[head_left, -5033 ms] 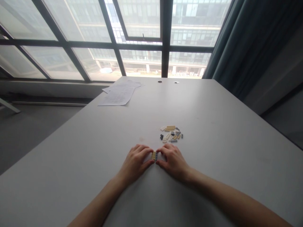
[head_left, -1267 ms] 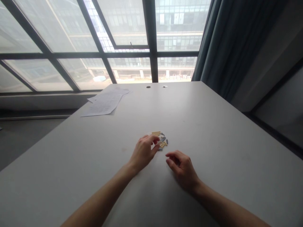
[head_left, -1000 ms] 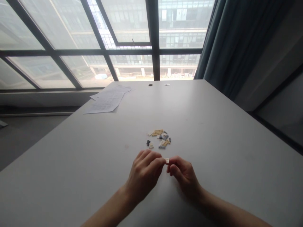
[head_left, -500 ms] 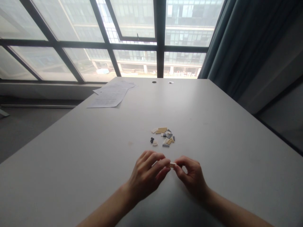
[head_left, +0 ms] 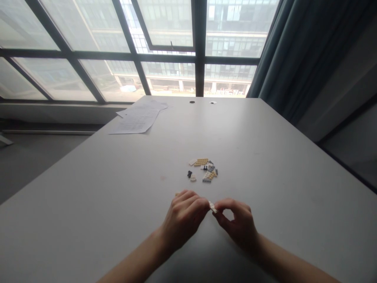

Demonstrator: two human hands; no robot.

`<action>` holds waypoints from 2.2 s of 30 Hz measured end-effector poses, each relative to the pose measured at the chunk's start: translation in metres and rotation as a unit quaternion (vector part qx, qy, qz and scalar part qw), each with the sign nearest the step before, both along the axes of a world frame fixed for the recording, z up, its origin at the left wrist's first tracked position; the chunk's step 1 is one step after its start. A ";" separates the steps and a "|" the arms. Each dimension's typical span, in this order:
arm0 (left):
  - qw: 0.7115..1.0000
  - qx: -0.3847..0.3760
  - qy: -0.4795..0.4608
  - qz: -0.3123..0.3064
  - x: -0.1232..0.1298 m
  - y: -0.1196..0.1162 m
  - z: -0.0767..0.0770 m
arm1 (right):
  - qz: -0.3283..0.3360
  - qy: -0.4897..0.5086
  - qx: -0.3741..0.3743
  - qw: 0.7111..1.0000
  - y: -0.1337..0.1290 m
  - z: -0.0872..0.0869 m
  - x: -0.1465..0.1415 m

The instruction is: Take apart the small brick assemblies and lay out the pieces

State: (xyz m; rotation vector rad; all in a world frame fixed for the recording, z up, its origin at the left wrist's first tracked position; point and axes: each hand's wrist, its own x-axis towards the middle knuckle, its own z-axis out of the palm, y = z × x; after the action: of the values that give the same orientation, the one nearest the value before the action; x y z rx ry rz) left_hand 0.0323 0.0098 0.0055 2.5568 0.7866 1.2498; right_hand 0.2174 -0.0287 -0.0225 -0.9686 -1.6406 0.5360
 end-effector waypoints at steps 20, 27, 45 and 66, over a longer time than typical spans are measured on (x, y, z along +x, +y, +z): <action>0.998 -0.028 -0.037 -0.029 0.005 -0.006 0.008 | -0.002 -0.026 0.035 0.999 0.000 0.003 -0.002; 0.995 -0.078 -0.058 -0.035 0.010 -0.010 0.004 | -0.015 -0.066 0.064 0.996 -0.001 -0.002 -0.001; 0.958 0.119 0.256 0.052 0.011 -0.028 -0.008 | -0.050 -0.260 -0.095 0.960 0.014 0.000 0.013; 0.936 0.070 0.338 0.068 0.010 -0.021 -0.018 | -0.032 -0.280 -0.158 0.946 0.016 0.000 0.018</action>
State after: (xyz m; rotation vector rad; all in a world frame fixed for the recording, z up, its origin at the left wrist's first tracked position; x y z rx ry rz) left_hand 0.0419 -0.0108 -0.0126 3.1291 1.0315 0.4291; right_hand 0.2352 -0.0123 -0.0223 -1.5081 -2.0512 0.5176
